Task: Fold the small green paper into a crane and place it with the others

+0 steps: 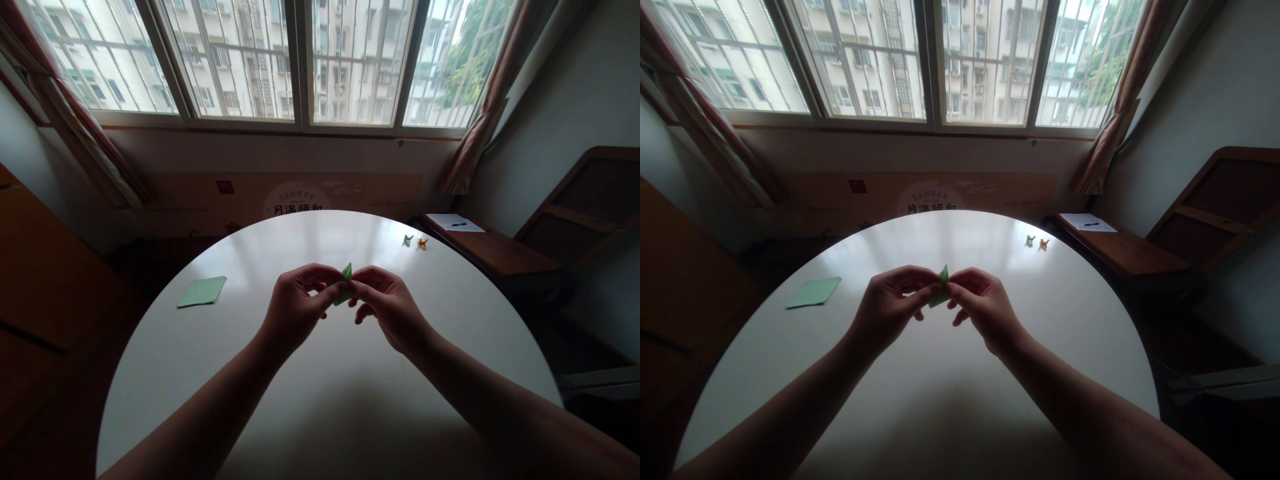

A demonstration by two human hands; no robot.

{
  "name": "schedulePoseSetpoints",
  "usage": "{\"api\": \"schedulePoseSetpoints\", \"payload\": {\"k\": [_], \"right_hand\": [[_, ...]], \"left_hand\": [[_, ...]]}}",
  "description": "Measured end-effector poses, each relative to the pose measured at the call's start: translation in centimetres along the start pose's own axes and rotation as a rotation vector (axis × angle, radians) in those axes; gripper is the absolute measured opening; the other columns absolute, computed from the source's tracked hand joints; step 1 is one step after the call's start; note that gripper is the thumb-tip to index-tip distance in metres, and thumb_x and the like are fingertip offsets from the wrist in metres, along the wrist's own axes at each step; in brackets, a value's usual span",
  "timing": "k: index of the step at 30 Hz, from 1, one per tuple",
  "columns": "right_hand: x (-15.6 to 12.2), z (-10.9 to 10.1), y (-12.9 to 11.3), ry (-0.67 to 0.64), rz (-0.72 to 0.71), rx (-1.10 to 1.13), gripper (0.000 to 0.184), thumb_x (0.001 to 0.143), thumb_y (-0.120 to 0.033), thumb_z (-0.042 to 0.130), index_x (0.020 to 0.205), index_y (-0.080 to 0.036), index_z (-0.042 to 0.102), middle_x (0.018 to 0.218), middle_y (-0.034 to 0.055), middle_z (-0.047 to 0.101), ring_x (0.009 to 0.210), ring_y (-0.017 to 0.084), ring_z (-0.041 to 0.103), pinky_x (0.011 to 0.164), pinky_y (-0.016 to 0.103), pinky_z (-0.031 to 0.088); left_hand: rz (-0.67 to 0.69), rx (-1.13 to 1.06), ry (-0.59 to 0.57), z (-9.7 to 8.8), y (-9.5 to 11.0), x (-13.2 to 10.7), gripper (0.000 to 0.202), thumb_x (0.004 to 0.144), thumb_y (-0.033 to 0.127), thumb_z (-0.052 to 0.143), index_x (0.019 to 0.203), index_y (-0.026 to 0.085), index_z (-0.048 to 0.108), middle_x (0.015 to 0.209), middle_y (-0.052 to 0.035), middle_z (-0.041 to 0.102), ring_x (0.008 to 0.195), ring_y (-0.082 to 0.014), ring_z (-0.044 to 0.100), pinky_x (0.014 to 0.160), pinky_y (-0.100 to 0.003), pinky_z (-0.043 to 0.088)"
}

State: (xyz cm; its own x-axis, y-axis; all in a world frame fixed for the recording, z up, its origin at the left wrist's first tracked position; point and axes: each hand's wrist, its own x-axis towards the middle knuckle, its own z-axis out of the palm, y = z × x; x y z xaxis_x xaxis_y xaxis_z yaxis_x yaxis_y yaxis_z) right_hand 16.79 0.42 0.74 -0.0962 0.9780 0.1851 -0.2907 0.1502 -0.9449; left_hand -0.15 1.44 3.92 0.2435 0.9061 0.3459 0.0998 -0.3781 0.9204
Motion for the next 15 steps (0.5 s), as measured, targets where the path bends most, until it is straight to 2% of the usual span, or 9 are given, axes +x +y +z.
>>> {"api": "schedulePoseSetpoints", "payload": {"k": [7, 15], "right_hand": [[-0.01, -0.11, 0.26, -0.009, -0.006, 0.000, 0.025, 0.076, -0.038, 0.082, 0.087, -0.018, 0.072, 0.077, 0.0026, 0.070, 0.065, 0.015, 0.064, 0.044, 0.020, 0.052], [0.19, -0.17, 0.43, -0.005, -0.059, -0.026, 0.029, 0.075, -0.037, 0.083, 0.096, -0.021, 0.073, 0.082, 0.0032, 0.072, 0.067, 0.015, 0.065, 0.045, 0.021, 0.053]], "left_hand": [[-0.022, -0.005, 0.013, 0.17, -0.18, 0.17, 0.009, 0.075, 0.016, 0.073, 0.084, 0.014, 0.074, 0.075, -0.0044, 0.074, 0.064, -0.0163, 0.068, 0.040, -0.017, 0.051], [-0.015, 0.015, 0.028, 0.22, -0.21, 0.04, 0.012, 0.073, 0.020, 0.075, 0.080, 0.015, 0.067, 0.071, -0.0030, 0.070, 0.065, -0.0174, 0.067, 0.038, -0.018, 0.049]]}}
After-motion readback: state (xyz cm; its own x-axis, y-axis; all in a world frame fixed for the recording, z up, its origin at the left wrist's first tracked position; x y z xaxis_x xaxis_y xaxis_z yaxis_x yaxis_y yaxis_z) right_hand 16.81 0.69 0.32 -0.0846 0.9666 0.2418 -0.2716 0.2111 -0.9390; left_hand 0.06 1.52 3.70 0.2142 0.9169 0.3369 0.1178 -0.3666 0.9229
